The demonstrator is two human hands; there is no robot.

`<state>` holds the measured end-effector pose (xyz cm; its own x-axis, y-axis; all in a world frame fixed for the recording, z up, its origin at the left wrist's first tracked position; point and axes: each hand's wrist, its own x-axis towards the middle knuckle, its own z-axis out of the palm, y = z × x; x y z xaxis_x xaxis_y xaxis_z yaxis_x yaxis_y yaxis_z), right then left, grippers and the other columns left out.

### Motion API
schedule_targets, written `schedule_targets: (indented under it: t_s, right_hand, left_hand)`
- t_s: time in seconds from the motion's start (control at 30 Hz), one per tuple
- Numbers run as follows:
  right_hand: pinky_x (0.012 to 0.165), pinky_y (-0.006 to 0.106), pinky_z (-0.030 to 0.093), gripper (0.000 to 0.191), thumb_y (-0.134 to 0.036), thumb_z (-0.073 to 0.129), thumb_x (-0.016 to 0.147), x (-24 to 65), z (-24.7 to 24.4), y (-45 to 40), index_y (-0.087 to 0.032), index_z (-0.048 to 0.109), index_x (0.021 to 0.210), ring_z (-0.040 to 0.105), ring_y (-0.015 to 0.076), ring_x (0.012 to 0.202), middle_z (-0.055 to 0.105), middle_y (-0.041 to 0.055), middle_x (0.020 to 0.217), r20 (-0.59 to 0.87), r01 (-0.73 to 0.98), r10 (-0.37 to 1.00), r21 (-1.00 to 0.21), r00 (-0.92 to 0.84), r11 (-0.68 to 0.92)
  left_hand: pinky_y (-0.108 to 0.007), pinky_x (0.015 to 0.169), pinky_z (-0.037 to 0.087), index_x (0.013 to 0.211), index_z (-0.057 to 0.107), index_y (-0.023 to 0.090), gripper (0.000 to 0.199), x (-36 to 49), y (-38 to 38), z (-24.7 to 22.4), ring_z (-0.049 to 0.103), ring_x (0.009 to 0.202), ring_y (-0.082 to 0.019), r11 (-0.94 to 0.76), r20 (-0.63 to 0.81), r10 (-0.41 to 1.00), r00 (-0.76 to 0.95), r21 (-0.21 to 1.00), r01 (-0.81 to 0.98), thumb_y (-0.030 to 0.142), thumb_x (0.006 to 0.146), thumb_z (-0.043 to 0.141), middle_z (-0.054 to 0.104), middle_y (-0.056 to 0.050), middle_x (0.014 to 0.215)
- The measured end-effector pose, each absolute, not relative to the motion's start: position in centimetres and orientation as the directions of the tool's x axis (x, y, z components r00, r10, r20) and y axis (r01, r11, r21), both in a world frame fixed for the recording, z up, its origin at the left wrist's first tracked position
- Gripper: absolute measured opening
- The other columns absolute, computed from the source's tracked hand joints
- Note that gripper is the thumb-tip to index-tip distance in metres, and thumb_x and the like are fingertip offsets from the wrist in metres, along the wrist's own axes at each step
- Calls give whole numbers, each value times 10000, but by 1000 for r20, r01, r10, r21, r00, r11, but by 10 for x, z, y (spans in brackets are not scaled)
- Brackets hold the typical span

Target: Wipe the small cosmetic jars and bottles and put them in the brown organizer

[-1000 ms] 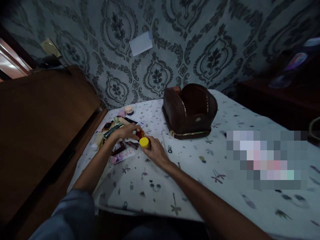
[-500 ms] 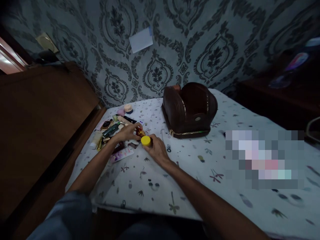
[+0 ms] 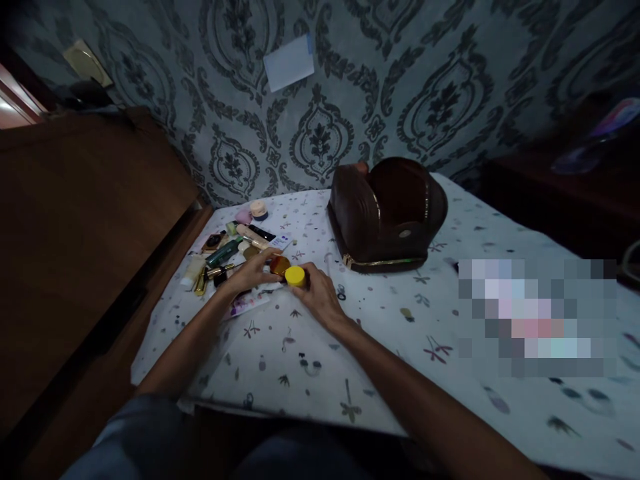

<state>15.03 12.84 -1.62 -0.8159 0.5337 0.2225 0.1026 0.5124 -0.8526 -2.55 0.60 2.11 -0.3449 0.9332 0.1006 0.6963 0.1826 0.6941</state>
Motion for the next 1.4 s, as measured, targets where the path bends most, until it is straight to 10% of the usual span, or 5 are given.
schedule_targets:
  t_s: [0.33,0.57,1.03,1.4]
  right_hand:
    - [706,305,474,358,-272,653,718,151,-19,129,-213,578,1063,615,205,829,678,31,920,216,102,529,-856,-820,507]
    - [779,337,494,406,-269,642,710,148,-23,127,-199,626,1110,622,218,883,695,50,1004,247,26,463,-861,-851,507]
    - [772,353,503,778,-190,610,696,150,-27,129,-169,386,1441,644,224,822,703,40,925,273,-42,416,-874,-867,485]
    - [753,351,504,852,-207,600,704,149,-24,126,-152,259,1482,653,224,804,706,54,935,258,-1,447,-867,-856,499]
  left_hand:
    - [-369,925,455,1345,446,201,691,-9,-7,39,583,1070,-257,298,107,888,-448,607,736,284,727,744,620,-78,1175]
    - [-340,912,453,943,633,204,128,22,-1,42,587,980,-212,259,351,778,-521,576,776,282,903,541,650,-45,965]
    - [-436,969,481,1370,430,242,427,54,-11,24,568,1131,-250,-140,442,895,-55,395,908,223,945,457,627,-116,1191]
    - [-441,962,441,1239,523,218,290,59,2,17,542,1145,-248,21,416,901,-126,248,968,219,962,440,646,-95,1168]
